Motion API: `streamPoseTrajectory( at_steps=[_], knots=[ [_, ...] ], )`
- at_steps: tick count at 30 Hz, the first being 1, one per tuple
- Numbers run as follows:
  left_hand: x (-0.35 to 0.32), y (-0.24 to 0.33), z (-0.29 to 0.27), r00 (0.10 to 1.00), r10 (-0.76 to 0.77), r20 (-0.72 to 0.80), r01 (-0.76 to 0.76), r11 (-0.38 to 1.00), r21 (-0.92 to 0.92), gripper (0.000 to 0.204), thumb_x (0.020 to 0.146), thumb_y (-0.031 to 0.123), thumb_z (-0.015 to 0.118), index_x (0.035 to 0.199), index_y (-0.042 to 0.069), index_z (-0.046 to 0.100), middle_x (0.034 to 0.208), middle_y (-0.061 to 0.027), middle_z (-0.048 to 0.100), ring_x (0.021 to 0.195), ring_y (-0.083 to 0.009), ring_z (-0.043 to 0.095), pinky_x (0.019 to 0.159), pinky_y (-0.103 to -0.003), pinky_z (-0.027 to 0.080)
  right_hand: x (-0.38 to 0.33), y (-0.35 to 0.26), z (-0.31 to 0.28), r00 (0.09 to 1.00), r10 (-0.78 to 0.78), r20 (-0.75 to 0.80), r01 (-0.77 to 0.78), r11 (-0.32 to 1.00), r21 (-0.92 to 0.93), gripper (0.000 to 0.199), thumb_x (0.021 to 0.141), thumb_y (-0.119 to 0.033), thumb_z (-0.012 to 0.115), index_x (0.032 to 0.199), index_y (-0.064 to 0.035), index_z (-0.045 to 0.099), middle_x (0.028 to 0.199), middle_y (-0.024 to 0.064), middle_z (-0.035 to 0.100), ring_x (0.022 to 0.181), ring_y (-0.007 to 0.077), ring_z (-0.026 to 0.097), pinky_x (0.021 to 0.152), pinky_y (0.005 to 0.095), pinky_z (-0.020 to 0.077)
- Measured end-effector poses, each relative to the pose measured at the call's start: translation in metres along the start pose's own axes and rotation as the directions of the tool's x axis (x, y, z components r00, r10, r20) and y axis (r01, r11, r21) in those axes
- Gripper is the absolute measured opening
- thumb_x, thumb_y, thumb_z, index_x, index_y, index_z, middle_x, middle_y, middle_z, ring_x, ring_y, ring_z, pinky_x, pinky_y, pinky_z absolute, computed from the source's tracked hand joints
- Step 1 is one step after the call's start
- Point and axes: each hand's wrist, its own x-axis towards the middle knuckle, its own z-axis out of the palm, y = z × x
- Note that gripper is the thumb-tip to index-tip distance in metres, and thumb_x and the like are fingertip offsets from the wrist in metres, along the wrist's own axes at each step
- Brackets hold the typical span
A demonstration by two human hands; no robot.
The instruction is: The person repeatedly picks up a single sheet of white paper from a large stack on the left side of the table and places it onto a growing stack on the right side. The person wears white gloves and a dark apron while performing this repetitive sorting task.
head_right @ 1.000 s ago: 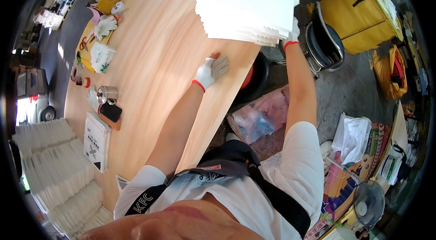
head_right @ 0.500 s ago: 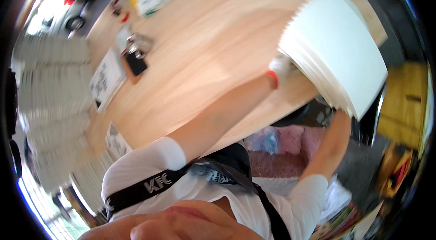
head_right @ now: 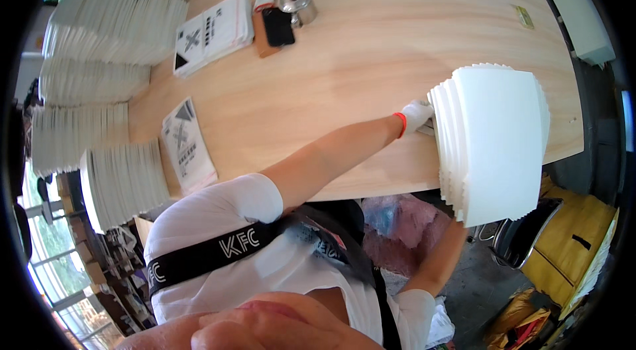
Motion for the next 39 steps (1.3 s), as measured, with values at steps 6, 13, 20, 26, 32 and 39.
streamPoseTrajectory(
  at_steps=[6, 13, 20, 26, 32, 39],
  knots=[
    [-0.082, 0.013, -0.084, 0.999, -0.029, -0.041, 0.029, 1.000, 0.004, 0.023, 0.084, 0.013, 0.047, 0.101, 0.001, 0.056, 0.091, -0.0121, 0.062, 0.079, -0.0231, 0.064, 0.068, -0.037, 0.057, -0.099, 0.035, 0.024, 0.996, 0.068, 0.059, -0.066, 0.997, -0.030, 0.038, 0.086, -0.035, 0.038, 0.114, -0.0096, 0.046, 0.119, 0.0063, 0.046, 0.117, 0.0176, 0.038, 0.099, 0.0298, 0.0264],
    [-0.139, -0.011, -0.189, 0.992, 0.093, -0.079, -0.093, 0.996, 0.009, 0.024, 0.086, 0.016, 0.047, 0.101, 0.000, 0.057, 0.093, -0.0121, 0.063, 0.079, -0.0216, 0.064, 0.073, -0.036, 0.055, -0.205, 0.076, 0.057, 0.984, 0.111, 0.139, -0.103, 0.993, -0.064, 0.036, 0.085, -0.033, 0.038, 0.112, -0.0100, 0.045, 0.118, 0.0059, 0.046, 0.119, 0.0170, 0.036, 0.100, 0.0293, 0.0250],
    [-0.183, -0.026, -0.270, 0.975, 0.146, -0.166, -0.122, 0.982, 0.147, 0.020, 0.086, 0.016, 0.046, 0.096, 0.002, 0.057, 0.088, -0.0102, 0.063, 0.075, -0.0199, 0.064, 0.071, -0.034, 0.055, -0.291, 0.107, 0.069, 0.975, 0.139, 0.174, -0.127, 0.989, -0.076, 0.035, 0.085, -0.032, 0.039, 0.111, -0.0104, 0.044, 0.118, 0.0055, 0.045, 0.120, 0.0164, 0.034, 0.101, 0.0289, 0.0236],
    [-0.246, -0.016, -0.302, 0.980, 0.088, -0.176, -0.082, 0.996, 0.039, 0.022, 0.089, 0.018, 0.043, 0.097, 0.003, 0.057, 0.088, -0.0092, 0.063, 0.074, -0.0183, 0.063, 0.069, -0.032, 0.055, -0.340, 0.134, 0.065, 0.973, 0.163, 0.166, -0.152, 0.985, -0.077, 0.033, 0.084, -0.030, 0.039, 0.110, -0.0107, 0.044, 0.117, 0.0052, 0.044, 0.122, 0.0158, 0.032, 0.102, 0.0285, 0.0223],
    [-0.308, -0.043, -0.327, 0.917, 0.322, -0.234, -0.274, 0.937, 0.216, 0.030, 0.090, 0.020, 0.044, 0.111, 0.001, 0.053, 0.089, -0.0075, 0.063, 0.078, -0.0182, 0.063, 0.071, -0.030, 0.052, -0.354, 0.146, 0.055, 0.958, 0.191, 0.213, -0.171, 0.979, -0.109, 0.032, 0.083, -0.029, 0.039, 0.109, -0.0111, 0.043, 0.117, 0.0049, 0.043, 0.123, 0.0153, 0.031, 0.103, 0.0280, 0.0211],
    [-0.562, -0.212, -0.387, 0.617, 0.650, -0.444, 0.014, 0.556, 0.831, 0.019, 0.083, 0.017, 0.056, 0.098, 0.008, 0.063, 0.091, -0.0103, 0.065, 0.085, -0.0254, 0.063, 0.072, -0.033, 0.049, -0.337, 0.139, 0.001, 0.818, 0.492, 0.299, -0.426, 0.867, -0.260, 0.034, 0.085, -0.032, 0.035, 0.111, -0.0116, 0.043, 0.115, 0.0041, 0.043, 0.116, 0.0170, 0.036, 0.103, 0.0265, 0.0207]
  ],
)
